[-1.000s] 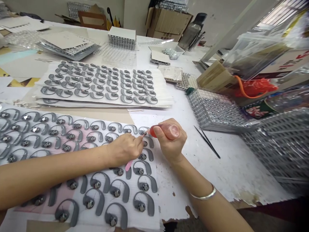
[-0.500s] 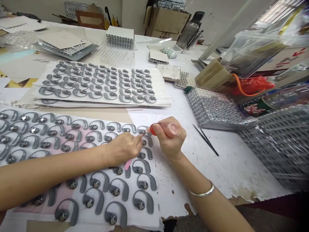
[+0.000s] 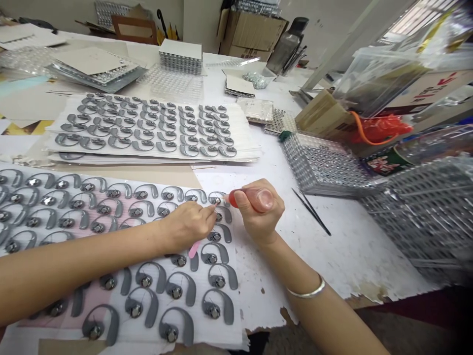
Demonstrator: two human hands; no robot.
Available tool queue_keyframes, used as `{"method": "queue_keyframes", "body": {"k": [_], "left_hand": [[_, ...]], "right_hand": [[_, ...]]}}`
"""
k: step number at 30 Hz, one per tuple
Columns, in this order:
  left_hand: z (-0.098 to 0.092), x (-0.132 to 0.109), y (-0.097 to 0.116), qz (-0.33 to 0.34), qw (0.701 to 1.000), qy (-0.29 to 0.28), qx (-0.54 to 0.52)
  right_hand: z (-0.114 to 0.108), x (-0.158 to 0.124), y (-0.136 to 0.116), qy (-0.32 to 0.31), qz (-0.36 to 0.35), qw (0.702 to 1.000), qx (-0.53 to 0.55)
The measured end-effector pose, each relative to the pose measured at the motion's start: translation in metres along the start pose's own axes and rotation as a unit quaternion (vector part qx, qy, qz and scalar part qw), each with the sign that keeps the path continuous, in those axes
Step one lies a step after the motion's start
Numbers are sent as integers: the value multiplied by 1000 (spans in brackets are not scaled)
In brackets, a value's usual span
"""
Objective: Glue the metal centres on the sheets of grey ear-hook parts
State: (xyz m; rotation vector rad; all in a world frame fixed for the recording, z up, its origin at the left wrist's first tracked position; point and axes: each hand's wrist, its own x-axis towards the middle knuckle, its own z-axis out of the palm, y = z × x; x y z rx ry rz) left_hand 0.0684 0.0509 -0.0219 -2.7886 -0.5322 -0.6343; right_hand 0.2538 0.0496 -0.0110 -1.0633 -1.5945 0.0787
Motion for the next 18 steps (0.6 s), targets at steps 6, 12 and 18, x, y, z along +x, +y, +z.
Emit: {"method": "queue_keyframes", "body": {"k": [6, 12, 18], "left_hand": [[1, -1, 1, -6, 1000, 13, -8], [-1, 0, 0, -3, 1000, 10, -13], [0, 0, 0, -5, 1000, 4, -8]], "right_hand": [[-1, 0, 0, -3, 15, 1000, -5], [1, -3, 3, 2, 4, 1000, -10], [2, -5, 4, 6, 4, 1000, -2]]}}
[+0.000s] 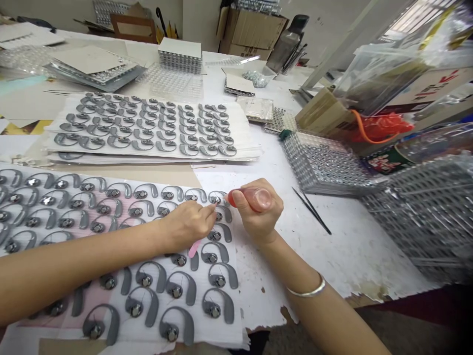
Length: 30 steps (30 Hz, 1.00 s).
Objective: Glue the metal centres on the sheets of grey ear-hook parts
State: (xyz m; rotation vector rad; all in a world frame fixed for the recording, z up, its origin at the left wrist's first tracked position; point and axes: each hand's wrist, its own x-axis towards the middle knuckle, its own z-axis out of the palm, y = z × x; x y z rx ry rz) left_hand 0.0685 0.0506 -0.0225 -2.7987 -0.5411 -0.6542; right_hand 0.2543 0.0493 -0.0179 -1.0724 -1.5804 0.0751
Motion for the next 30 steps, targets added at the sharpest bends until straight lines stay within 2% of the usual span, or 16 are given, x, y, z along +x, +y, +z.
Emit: {"method": "queue_keyframes", "body": {"k": [24, 30], "left_hand": [[-2, 1, -2, -10, 1000, 7, -22], [-5, 0, -6, -30, 997, -32, -69]], "right_hand": [[-2, 2, -3, -14, -38, 999, -15], [-3, 2, -5, -15, -37, 999, -8]]}}
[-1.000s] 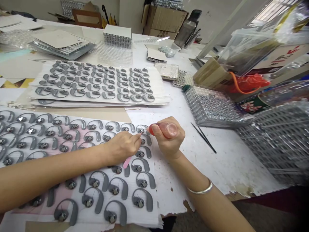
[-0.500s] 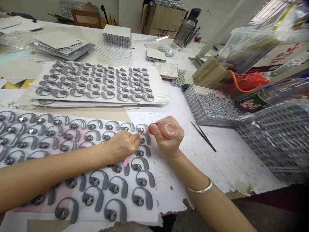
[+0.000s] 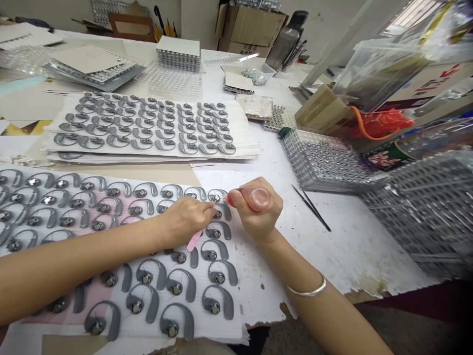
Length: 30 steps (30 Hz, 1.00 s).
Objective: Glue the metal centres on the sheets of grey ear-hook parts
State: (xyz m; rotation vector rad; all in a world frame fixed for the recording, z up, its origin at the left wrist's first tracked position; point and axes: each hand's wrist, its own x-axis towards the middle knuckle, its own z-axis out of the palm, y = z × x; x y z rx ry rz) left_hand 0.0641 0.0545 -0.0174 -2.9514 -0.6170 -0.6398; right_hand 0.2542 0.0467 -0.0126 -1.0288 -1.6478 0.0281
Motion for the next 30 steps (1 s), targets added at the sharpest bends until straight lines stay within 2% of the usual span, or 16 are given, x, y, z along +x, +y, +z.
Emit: {"method": "queue_keyframes", "body": {"k": [7, 11, 17, 20, 30], "left_hand": [[-4, 1, -6, -32, 996, -64, -55], [-10, 3, -10, -47, 990, -86, -100], [-13, 2, -18, -62, 982, -88, -154], [-12, 2, -20, -67, 980, -89, -166], [-10, -1, -20, -65, 981, -78, -164]], "right_hand": [[-3, 3, -1, -40, -28, 999, 16], [-3, 4, -3, -42, -39, 998, 19], [-6, 2, -1, -3, 26, 999, 18], [-6, 0, 1, -4, 45, 999, 16], [-3, -2, 4, -8, 41, 999, 27]]}}
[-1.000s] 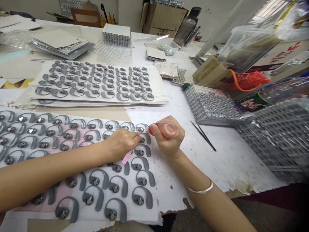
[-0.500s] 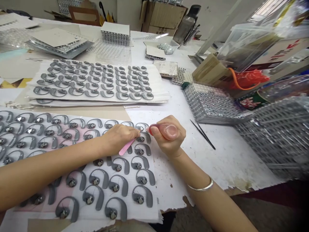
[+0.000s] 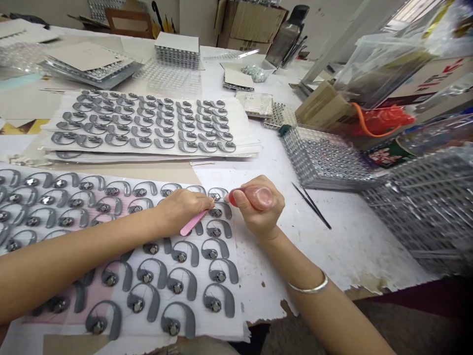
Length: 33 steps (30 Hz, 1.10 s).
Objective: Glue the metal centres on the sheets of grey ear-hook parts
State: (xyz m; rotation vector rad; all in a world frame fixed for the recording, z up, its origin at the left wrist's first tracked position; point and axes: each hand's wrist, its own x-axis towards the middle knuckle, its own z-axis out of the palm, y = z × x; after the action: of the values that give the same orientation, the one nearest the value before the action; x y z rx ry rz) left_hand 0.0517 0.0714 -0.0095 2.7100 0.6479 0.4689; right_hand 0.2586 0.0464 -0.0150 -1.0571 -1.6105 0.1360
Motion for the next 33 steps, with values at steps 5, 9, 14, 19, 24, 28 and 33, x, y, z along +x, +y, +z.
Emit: {"method": "queue_keyframes", "body": {"k": [5, 9, 14, 19, 24, 28, 33], "left_hand": [[-1, 1, -1, -6, 1000, 4, -18], [-2, 2, -3, -5, 999, 22, -46], [-3, 2, -5, -1, 995, 44, -91], [-4, 4, -6, -8, 992, 48, -114], [-5, 5, -5, -2, 991, 65, -121], [-5, 5, -5, 4, 989, 71, -126], [-4, 5, -6, 3, 989, 72, -130]], "right_hand": [[0, 0, -3, -5, -5, 1000, -7], [0, -1, -2, -6, -18, 1000, -2], [0, -2, 0, -10, -29, 1000, 1], [1, -1, -3, -7, -36, 999, 12], [1, 0, -4, -6, -32, 999, 20], [1, -1, -3, -1, -20, 1000, 22], [0, 0, -4, 10, -14, 1000, 26]]}}
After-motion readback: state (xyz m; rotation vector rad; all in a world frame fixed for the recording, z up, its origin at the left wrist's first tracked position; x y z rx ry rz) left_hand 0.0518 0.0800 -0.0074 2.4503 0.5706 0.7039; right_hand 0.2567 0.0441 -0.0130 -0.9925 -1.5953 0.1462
